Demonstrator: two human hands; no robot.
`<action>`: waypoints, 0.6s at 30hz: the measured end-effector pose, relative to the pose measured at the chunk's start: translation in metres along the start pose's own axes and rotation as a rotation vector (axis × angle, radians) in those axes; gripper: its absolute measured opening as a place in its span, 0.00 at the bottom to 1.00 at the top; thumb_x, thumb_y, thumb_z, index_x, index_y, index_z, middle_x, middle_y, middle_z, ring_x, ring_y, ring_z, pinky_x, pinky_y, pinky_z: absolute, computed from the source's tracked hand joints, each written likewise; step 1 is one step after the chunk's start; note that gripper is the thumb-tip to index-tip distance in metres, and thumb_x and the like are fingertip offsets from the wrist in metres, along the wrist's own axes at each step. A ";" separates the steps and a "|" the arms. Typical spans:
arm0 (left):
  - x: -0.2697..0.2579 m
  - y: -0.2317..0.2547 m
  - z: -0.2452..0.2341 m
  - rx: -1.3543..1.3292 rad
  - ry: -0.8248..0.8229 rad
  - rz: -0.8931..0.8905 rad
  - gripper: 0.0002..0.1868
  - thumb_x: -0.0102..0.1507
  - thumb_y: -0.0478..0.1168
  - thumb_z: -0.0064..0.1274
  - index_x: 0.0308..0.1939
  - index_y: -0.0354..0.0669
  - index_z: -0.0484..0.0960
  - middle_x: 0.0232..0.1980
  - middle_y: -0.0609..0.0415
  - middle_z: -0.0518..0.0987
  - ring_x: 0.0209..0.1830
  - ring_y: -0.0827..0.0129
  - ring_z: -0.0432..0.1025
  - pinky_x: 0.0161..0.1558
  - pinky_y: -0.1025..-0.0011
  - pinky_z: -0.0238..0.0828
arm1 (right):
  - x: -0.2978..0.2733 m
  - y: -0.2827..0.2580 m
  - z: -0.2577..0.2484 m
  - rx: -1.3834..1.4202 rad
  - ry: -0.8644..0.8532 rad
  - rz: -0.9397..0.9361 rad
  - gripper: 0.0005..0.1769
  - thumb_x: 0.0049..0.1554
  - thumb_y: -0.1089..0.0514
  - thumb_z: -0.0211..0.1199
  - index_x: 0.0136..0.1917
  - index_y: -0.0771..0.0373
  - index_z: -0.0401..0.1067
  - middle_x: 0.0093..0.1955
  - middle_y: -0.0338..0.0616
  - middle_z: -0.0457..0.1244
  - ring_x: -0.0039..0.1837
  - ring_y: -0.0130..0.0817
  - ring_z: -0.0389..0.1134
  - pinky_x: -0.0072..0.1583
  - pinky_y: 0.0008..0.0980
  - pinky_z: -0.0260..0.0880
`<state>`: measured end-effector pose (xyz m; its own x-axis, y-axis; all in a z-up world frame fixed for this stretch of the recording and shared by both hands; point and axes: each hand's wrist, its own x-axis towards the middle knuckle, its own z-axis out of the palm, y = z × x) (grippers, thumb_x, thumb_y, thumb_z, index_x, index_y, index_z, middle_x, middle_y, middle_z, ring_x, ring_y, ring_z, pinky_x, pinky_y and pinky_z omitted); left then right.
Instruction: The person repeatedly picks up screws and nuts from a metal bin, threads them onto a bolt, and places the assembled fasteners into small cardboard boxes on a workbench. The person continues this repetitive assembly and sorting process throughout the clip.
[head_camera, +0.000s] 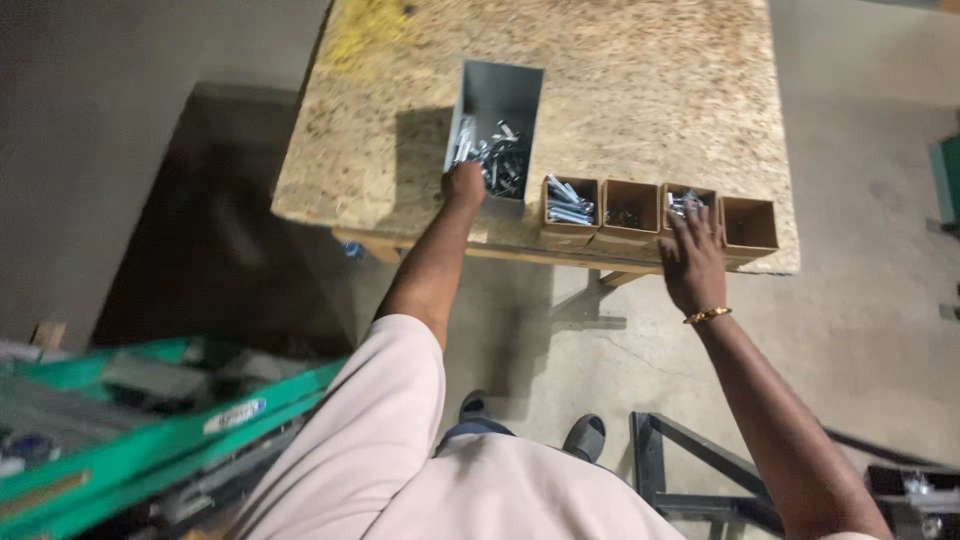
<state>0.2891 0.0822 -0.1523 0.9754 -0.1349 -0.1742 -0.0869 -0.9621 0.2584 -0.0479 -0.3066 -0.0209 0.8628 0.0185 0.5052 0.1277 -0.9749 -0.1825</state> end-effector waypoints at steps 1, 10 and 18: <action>0.012 -0.003 0.004 0.005 -0.002 0.023 0.11 0.75 0.40 0.57 0.51 0.45 0.95 0.55 0.48 0.91 0.61 0.55 0.88 0.60 0.53 0.88 | 0.002 -0.006 -0.003 -0.011 0.009 0.019 0.31 0.78 0.48 0.63 0.91 0.50 0.69 0.96 0.56 0.56 0.96 0.55 0.49 0.89 0.60 0.43; 0.029 0.001 0.022 -0.052 -0.019 -0.189 0.13 0.75 0.34 0.53 0.50 0.42 0.96 0.52 0.43 0.94 0.60 0.49 0.89 0.58 0.48 0.87 | 0.000 -0.077 -0.052 0.148 -0.026 0.094 0.28 0.78 0.50 0.61 0.88 0.45 0.72 0.94 0.51 0.57 0.94 0.59 0.51 0.88 0.68 0.46; -0.083 0.040 -0.080 -0.584 0.146 -0.286 0.19 0.80 0.30 0.44 0.68 0.20 0.86 0.69 0.25 0.85 0.77 0.34 0.77 0.80 0.36 0.72 | 0.005 -0.090 -0.064 0.229 -0.024 0.055 0.27 0.80 0.50 0.57 0.89 0.45 0.71 0.95 0.50 0.56 0.95 0.58 0.49 0.90 0.60 0.41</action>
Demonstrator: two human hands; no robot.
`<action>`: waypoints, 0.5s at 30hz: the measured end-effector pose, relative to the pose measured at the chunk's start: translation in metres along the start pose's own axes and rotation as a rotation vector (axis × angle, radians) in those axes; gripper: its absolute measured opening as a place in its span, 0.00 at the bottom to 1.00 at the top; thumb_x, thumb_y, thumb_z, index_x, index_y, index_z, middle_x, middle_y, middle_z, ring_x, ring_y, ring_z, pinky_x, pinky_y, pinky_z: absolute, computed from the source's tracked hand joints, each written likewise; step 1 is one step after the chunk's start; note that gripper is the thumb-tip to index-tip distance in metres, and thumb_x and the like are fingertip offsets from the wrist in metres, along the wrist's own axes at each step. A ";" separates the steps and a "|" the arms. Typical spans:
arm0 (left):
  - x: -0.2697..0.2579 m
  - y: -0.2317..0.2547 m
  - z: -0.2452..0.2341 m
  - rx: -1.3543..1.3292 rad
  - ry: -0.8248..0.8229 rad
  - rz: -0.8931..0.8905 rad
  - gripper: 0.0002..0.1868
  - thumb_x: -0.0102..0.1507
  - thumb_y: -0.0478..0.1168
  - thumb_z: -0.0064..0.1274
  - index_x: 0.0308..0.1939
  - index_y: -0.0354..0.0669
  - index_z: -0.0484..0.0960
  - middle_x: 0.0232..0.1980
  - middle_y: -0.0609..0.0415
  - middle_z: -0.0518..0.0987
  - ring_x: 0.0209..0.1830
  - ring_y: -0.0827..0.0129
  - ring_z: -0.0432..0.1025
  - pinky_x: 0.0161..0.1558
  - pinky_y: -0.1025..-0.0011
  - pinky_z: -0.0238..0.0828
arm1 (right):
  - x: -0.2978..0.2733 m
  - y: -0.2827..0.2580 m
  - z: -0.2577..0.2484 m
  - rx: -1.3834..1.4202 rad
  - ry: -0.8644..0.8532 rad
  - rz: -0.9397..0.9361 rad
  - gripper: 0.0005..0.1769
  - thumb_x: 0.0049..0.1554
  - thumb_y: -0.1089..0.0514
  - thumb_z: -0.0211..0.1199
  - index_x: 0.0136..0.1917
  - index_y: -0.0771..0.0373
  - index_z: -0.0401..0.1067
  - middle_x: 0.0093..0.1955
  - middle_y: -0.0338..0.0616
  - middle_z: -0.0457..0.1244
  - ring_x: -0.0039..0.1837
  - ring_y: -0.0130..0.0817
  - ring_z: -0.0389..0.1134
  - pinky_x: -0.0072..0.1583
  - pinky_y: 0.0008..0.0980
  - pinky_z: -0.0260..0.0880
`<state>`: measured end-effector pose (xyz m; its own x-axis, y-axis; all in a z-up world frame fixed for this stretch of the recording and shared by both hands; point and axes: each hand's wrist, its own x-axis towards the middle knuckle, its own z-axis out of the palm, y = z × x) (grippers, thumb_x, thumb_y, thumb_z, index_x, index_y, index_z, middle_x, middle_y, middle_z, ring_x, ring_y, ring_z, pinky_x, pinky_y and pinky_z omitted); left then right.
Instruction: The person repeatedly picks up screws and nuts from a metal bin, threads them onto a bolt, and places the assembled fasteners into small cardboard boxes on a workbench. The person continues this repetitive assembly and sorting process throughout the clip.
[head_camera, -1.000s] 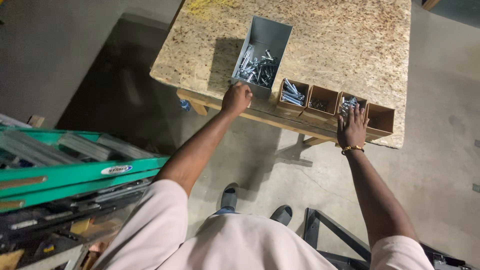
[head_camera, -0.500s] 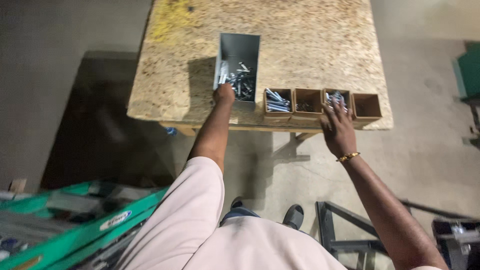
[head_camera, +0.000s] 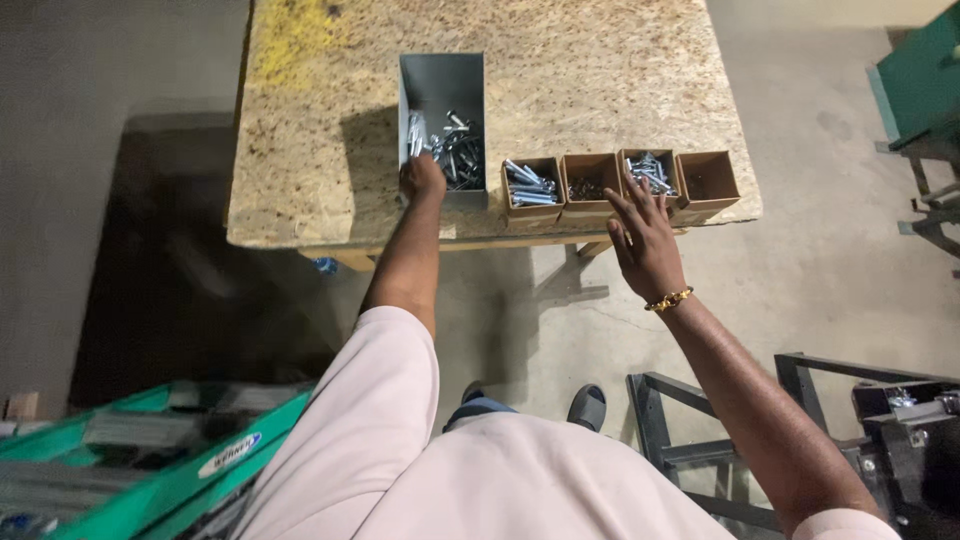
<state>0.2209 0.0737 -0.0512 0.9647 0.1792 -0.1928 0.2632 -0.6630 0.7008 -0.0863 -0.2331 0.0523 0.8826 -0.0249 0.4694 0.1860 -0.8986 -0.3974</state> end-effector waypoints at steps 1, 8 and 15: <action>0.021 -0.016 0.019 -0.001 0.006 -0.010 0.19 0.80 0.30 0.44 0.68 0.20 0.86 0.69 0.25 0.85 0.77 0.34 0.77 0.80 0.36 0.72 | 0.001 0.000 0.000 0.006 -0.007 -0.007 0.27 0.80 0.50 0.57 0.89 0.45 0.71 0.95 0.50 0.56 0.95 0.58 0.49 0.90 0.60 0.41; -0.073 -0.003 0.008 -0.205 0.167 0.678 0.08 0.76 0.33 0.56 0.59 0.39 0.83 0.53 0.39 0.89 0.60 0.40 0.85 0.64 0.42 0.83 | 0.019 -0.022 0.001 0.217 -0.037 0.006 0.24 0.82 0.51 0.54 0.87 0.50 0.73 0.85 0.55 0.62 0.87 0.66 0.61 0.84 0.67 0.56; -0.260 0.019 -0.019 -0.644 -0.288 0.580 0.10 0.68 0.33 0.74 0.51 0.44 0.90 0.44 0.49 0.91 0.45 0.63 0.88 0.49 0.66 0.87 | 0.012 -0.045 0.035 0.983 -0.243 0.286 0.23 0.83 0.49 0.53 0.83 0.57 0.74 0.68 0.47 0.74 0.69 0.43 0.76 0.71 0.53 0.78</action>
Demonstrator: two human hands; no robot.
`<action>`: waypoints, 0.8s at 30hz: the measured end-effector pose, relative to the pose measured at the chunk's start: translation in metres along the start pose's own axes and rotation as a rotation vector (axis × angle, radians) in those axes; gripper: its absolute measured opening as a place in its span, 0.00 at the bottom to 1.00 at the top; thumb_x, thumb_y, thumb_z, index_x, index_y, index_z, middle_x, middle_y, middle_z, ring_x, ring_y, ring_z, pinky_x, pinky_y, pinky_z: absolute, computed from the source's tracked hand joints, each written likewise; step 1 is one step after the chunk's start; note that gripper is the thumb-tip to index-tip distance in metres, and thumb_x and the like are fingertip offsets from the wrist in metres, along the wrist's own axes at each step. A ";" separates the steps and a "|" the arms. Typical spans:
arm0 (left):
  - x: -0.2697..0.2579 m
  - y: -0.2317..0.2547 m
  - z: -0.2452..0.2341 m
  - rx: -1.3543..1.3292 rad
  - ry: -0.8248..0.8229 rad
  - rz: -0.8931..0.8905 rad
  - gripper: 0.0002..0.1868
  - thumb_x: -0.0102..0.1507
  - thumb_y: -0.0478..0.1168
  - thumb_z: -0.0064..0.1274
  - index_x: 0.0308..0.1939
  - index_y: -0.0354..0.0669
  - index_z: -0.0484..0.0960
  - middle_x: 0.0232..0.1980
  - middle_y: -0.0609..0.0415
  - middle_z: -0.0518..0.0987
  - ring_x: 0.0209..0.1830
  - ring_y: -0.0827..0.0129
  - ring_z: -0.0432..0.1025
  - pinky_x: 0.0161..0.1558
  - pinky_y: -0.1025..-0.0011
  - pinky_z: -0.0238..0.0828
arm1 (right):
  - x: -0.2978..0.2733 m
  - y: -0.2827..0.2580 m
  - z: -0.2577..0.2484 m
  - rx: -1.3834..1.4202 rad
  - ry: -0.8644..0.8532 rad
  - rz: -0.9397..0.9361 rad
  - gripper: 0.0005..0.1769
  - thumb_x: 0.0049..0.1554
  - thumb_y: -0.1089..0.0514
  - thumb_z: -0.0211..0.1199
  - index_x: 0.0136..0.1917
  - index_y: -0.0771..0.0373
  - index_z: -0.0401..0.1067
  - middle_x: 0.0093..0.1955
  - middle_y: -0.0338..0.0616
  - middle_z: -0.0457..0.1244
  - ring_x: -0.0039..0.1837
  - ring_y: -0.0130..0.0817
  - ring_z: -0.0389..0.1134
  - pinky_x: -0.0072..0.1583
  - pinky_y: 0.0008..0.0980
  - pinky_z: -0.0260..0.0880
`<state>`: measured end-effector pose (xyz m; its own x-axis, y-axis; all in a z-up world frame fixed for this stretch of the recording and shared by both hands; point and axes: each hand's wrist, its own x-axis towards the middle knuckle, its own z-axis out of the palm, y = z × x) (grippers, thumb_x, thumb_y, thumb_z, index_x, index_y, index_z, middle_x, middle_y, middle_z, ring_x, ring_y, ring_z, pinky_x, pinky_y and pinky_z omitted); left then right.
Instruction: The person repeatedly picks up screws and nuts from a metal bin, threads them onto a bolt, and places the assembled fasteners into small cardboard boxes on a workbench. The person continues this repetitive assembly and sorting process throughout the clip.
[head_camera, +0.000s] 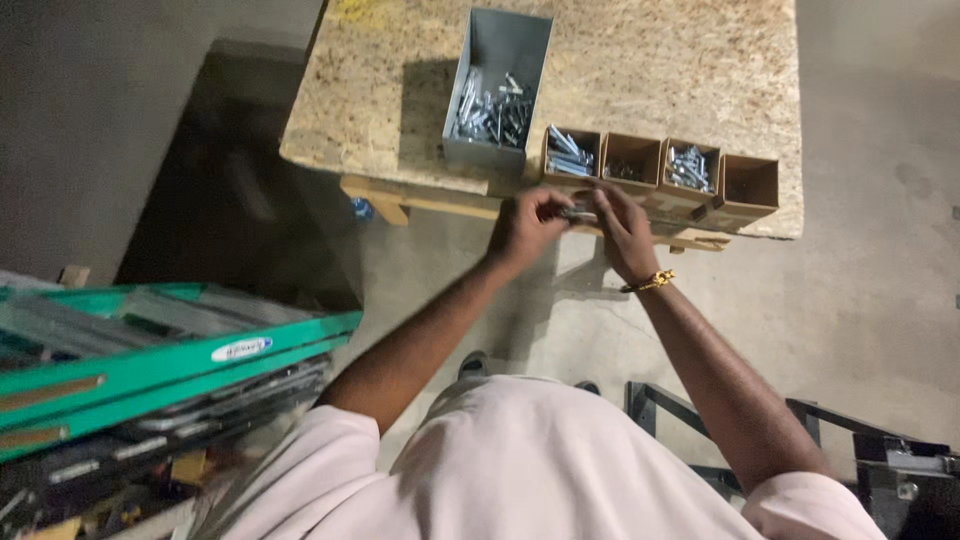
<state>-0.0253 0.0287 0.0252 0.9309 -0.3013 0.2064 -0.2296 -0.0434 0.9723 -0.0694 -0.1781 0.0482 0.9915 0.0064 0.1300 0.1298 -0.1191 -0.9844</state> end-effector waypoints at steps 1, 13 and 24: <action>-0.016 0.010 0.008 0.003 0.007 -0.005 0.10 0.68 0.33 0.74 0.51 0.44 0.90 0.44 0.49 0.91 0.45 0.63 0.88 0.49 0.66 0.87 | -0.009 -0.008 0.007 0.003 -0.008 0.003 0.23 0.83 0.49 0.53 0.83 0.57 0.74 0.68 0.47 0.74 0.69 0.43 0.76 0.71 0.53 0.78; -0.111 0.094 0.044 -0.130 0.305 0.023 0.15 0.64 0.37 0.83 0.47 0.37 0.91 0.39 0.43 0.91 0.38 0.69 0.84 0.41 0.67 0.86 | -0.106 -0.027 -0.007 0.432 -0.144 0.346 0.13 0.79 0.52 0.60 0.55 0.61 0.74 0.35 0.25 0.47 0.34 0.19 0.48 0.35 0.20 0.47; -0.126 0.138 0.090 -0.347 0.165 0.185 0.07 0.75 0.28 0.65 0.56 0.27 0.90 0.44 0.36 0.91 0.46 0.58 0.88 0.51 0.56 0.91 | -0.140 -0.115 -0.043 0.602 0.228 0.124 0.06 0.76 0.60 0.66 0.57 0.62 0.72 0.36 0.31 0.54 0.34 0.20 0.58 0.39 0.19 0.57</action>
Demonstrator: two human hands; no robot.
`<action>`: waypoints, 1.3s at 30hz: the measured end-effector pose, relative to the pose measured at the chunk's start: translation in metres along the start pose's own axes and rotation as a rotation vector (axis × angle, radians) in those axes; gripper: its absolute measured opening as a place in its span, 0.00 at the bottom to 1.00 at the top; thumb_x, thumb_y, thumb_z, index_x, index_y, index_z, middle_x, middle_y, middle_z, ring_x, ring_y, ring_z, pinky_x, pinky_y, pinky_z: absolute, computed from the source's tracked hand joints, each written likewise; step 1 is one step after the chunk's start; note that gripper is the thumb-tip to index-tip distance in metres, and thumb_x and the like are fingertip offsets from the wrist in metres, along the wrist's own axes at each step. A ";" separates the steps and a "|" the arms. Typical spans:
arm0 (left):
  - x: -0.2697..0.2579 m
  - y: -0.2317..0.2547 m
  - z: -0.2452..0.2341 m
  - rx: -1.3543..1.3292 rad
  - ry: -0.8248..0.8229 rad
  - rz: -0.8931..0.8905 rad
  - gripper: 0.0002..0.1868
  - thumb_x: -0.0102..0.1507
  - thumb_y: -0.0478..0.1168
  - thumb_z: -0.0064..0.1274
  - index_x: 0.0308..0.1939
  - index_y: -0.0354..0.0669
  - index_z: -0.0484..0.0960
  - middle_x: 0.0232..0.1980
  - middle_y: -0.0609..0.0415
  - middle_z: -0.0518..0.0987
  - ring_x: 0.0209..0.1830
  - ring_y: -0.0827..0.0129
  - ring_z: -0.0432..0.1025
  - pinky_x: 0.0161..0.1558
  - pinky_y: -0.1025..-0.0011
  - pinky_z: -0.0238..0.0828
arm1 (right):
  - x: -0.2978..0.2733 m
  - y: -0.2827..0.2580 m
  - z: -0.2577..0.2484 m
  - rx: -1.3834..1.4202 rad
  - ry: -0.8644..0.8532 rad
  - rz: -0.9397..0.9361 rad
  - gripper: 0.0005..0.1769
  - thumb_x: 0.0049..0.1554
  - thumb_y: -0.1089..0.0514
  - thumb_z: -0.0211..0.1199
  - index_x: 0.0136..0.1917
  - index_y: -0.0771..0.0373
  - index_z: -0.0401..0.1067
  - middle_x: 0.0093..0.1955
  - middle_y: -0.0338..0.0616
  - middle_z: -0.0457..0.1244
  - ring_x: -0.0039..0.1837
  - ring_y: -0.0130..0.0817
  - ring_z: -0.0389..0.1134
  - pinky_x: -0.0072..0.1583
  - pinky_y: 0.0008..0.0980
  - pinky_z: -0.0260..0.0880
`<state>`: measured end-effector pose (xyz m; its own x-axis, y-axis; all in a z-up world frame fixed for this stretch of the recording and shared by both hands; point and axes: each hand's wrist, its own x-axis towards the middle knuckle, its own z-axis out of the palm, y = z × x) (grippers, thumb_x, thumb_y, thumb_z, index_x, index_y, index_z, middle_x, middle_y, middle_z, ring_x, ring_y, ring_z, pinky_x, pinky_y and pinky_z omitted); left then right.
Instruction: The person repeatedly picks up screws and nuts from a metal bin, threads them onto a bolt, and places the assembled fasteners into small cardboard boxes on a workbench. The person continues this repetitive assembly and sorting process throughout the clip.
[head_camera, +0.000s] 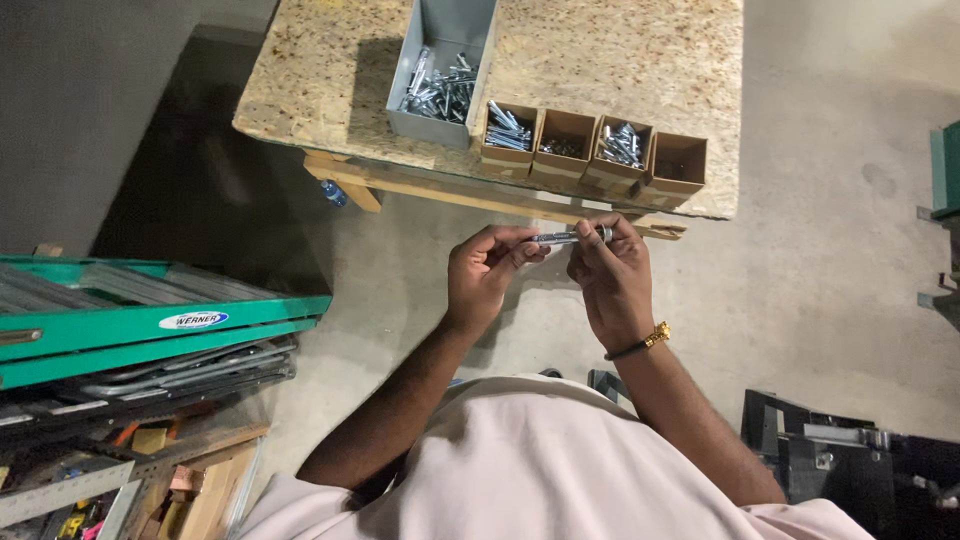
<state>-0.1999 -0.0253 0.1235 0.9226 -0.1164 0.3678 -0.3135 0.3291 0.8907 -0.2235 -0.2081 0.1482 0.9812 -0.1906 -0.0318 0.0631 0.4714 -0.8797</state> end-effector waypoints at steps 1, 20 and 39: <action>-0.004 0.000 0.005 0.000 -0.007 -0.001 0.07 0.75 0.28 0.65 0.56 0.27 0.90 0.44 0.36 0.91 0.46 0.58 0.88 0.51 0.56 0.91 | -0.002 -0.001 -0.001 0.003 0.005 -0.003 0.06 0.76 0.60 0.66 0.57 0.62 0.72 0.36 0.31 0.54 0.34 0.20 0.58 0.39 0.19 0.57; 0.012 0.089 -0.005 0.467 -0.394 0.202 0.09 0.84 0.42 0.50 0.58 0.45 0.84 0.42 0.51 0.78 0.35 0.60 0.76 0.37 0.64 0.77 | -0.042 -0.027 -0.003 -0.064 -0.425 0.328 0.12 0.79 0.52 0.52 0.70 0.60 0.62 0.42 0.36 0.49 0.39 0.23 0.49 0.39 0.22 0.49; 0.027 0.059 -0.029 0.669 -0.597 0.280 0.36 0.83 0.69 0.24 0.47 0.50 0.80 0.23 0.62 0.68 0.19 0.72 0.67 0.25 0.74 0.67 | -0.040 -0.016 0.001 0.113 -0.470 0.235 0.06 0.74 0.67 0.56 0.65 0.67 0.67 0.37 0.32 0.49 0.37 0.19 0.48 0.35 0.17 0.47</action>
<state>-0.1871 0.0186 0.1785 0.5840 -0.6372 0.5029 -0.7417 -0.1672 0.6495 -0.2640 -0.2072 0.1636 0.9456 0.3250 0.0174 -0.1739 0.5498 -0.8170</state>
